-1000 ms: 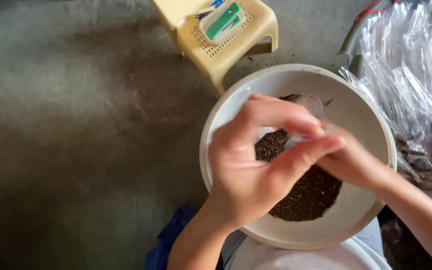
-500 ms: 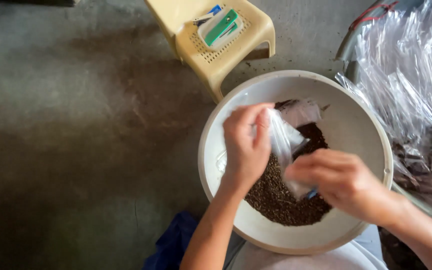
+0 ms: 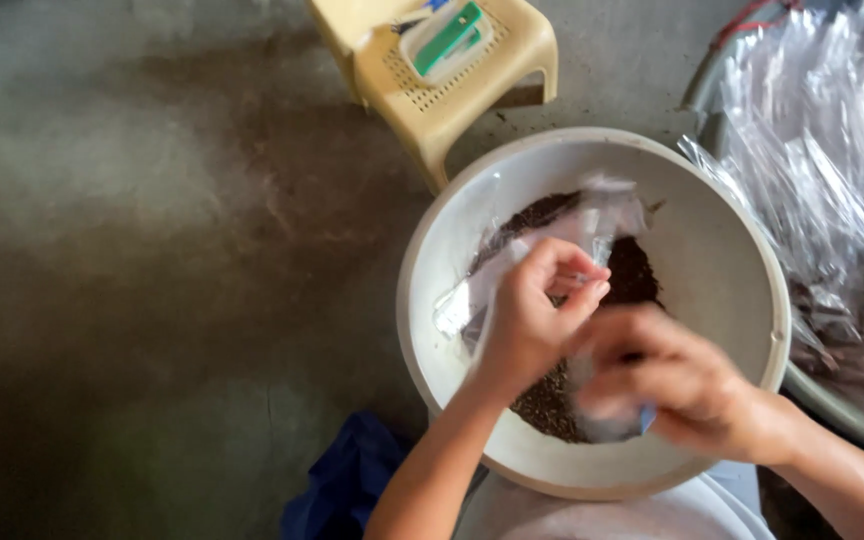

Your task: Filling small plastic bags with a dark granular substance using a small scoop

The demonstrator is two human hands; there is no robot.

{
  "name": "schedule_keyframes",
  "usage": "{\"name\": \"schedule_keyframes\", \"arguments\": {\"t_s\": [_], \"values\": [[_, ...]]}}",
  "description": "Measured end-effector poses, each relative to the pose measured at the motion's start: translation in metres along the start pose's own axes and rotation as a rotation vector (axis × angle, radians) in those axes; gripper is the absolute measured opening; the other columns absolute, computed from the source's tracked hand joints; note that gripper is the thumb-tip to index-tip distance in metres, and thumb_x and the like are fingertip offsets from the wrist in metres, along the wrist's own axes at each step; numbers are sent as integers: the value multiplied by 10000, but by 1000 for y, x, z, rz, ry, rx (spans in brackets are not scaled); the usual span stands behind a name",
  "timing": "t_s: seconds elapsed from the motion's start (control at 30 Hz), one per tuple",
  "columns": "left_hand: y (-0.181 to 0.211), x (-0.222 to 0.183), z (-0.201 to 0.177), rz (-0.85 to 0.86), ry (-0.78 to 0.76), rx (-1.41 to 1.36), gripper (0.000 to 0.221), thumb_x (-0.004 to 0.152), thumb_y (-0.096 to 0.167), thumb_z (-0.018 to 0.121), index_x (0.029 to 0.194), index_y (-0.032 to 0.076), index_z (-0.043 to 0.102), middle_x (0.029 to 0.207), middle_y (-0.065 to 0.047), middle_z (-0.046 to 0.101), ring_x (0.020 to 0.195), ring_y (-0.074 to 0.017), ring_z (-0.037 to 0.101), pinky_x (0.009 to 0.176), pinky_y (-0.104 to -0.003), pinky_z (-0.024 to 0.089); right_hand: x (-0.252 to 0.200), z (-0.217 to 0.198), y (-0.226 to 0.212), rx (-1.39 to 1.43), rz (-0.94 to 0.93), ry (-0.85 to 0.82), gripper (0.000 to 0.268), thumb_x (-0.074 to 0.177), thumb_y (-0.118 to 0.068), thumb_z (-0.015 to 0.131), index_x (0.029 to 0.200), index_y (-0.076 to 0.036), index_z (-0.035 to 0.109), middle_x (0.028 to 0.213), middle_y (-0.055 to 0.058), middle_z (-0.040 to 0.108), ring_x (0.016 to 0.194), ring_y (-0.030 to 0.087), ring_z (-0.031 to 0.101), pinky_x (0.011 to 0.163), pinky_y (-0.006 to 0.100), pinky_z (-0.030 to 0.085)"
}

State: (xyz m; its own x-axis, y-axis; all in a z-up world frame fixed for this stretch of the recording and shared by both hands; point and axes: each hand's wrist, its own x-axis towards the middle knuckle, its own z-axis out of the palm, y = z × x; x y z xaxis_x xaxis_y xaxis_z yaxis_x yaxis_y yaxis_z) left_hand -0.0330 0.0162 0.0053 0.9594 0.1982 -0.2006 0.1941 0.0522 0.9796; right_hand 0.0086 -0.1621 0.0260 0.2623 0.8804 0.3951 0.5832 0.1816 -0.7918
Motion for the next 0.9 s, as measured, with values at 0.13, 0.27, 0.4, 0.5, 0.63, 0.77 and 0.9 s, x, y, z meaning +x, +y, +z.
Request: {"name": "schedule_keyframes", "arguments": {"t_s": [0.13, 0.27, 0.4, 0.5, 0.63, 0.77, 0.9], "values": [[-13, -5, 12, 499, 14, 450, 188, 873, 15, 575, 984, 130, 673, 950, -22, 714, 962, -233, 686, 922, -381, 502, -16, 2, 34, 452, 717, 693, 286, 1041, -255, 497, 1217, -32, 465, 1024, 128, 570, 607, 223, 636, 583, 389, 574], [-4, -8, 15, 873, 112, 695, 216, 938, -81, 660, 920, 113, 567, 833, -2, 607, 990, -259, 592, 927, -370, 349, -3, 5, 50, 249, 780, 673, 164, 1000, -164, 654, 997, -90, 507, 537, 47, 535, 358, 120, 477, 315, 247, 359], [-13, -6, 8, 828, 275, 732, 32, 1071, 69, 548, 1066, 84, 575, 1138, -84, 683, 912, -276, 611, 893, -399, 401, -15, 7, 48, 532, 725, 771, 224, 940, -242, 693, 961, -97, 524, 525, -11, 410, 394, 49, 375, 347, 201, 280], [-7, -15, 3, 619, 102, 385, 97, 1038, 23, 524, 1118, 66, 555, 976, -88, 673, 851, -252, 668, 812, -380, 514, -37, 3, 47, 417, 693, 319, 221, 918, -225, 703, 1025, -41, 761, 698, -20, 619, 562, 65, 463, 503, 215, 350], [-15, -23, -3, 461, -196, 108, 107, 1064, 48, 596, 1149, 82, 540, 945, -80, 655, 791, -191, 649, 750, -293, 554, -43, -9, 41, 443, 650, 447, 186, 971, -171, 658, 896, -19, 736, 870, 84, 689, 770, 160, 620, 683, 276, 460], [-32, -12, -2, 458, -204, 407, 248, 879, -68, 666, 1092, 58, 656, 1148, -117, 586, 1126, -303, 612, 1036, -419, 485, -43, -7, 32, 276, 778, 349, 290, 940, -307, 667, 852, -59, 790, 671, 0, 604, 620, 95, 516, 558, 247, 368], [0, -3, -7, 316, -293, 71, 223, 1013, 243, 640, 1134, 58, 614, 914, -35, 661, 746, -116, 601, 661, -259, 546, -17, -5, 23, 155, 671, 479, 354, 976, -98, 619, 1326, -75, 571, 725, -3, 626, 568, 55, 440, 511, 200, 327]]}}
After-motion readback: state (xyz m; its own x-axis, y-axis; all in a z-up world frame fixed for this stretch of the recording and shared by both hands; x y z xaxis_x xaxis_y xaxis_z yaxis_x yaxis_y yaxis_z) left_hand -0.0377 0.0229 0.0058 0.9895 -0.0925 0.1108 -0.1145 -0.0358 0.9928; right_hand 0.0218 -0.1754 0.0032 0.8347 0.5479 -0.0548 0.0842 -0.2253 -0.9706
